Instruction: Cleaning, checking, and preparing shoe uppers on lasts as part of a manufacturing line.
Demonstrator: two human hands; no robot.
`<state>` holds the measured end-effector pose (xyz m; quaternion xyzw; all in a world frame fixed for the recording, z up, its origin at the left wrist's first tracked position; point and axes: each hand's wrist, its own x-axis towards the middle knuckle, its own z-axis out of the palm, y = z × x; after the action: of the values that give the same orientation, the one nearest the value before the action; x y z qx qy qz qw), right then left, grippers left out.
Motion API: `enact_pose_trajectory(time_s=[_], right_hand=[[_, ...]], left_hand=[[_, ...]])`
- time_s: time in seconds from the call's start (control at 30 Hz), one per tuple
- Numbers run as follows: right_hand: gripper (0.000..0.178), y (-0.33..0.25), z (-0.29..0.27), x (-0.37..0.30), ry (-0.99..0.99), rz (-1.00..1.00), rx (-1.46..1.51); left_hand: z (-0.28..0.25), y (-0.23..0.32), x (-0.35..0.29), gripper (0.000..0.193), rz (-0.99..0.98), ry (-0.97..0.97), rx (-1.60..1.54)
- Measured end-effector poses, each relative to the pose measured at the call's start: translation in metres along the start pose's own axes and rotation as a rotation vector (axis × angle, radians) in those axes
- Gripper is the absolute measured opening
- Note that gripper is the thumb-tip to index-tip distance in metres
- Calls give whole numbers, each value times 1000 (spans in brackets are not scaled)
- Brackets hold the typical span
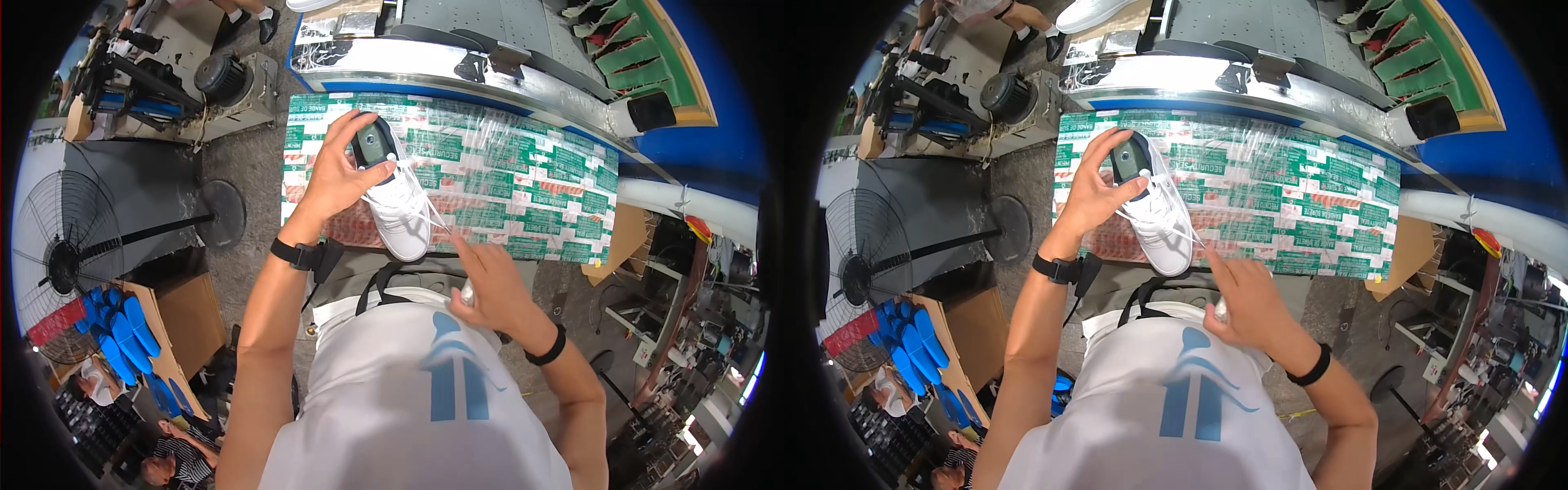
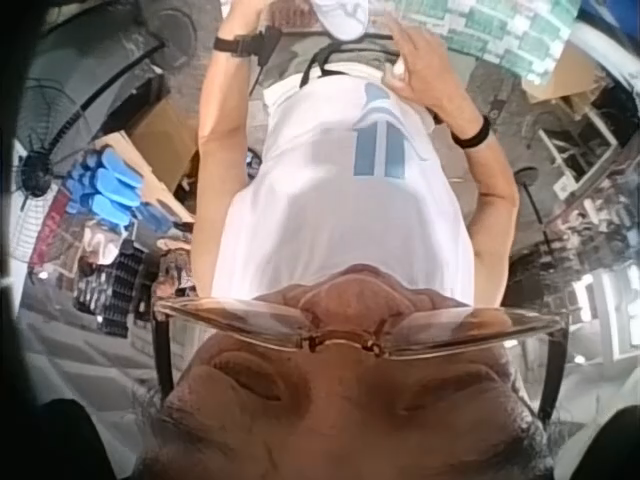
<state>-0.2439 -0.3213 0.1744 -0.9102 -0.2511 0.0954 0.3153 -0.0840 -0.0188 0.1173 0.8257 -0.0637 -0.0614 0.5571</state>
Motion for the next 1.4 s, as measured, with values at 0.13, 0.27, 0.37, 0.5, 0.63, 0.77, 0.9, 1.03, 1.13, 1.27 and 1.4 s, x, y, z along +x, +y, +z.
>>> enact_pose_trajectory(time_s=[0.13,0.27,0.37,0.5,0.63,0.77,0.9,1.03,1.13,1.27,1.4], right_hand=[[91,-1,9,21,123,0,114],[93,10,40,78,179,-15,140],[94,16,40,77,130,-44,42],[89,0,24,40,100,-143,34],[96,-20,30,56,73,-99,6],[92,-12,50,86,151,-191,-122],[91,-16,68,92,198,-194,-129],[90,-39,61,77,157,-143,143],[85,-24,35,53,32,-102,345],[85,3,33,63,408,-61,416],[79,27,68,98,264,302,362]], left_hand=[[4,-4,3,81,47,-2,67],[6,-1,4,84,24,-40,24],[4,-7,4,85,38,-31,79],[2,-11,-1,81,31,-46,63],[1,-15,3,83,63,-23,106],[-2,-4,9,90,84,-80,129],[4,-9,5,90,42,-66,74],[-6,-7,-2,86,35,-47,97],[-25,-16,-8,92,-28,-116,-199],[-39,-30,-17,122,-56,-101,-521],[-35,-34,-54,109,-312,23,-743]])
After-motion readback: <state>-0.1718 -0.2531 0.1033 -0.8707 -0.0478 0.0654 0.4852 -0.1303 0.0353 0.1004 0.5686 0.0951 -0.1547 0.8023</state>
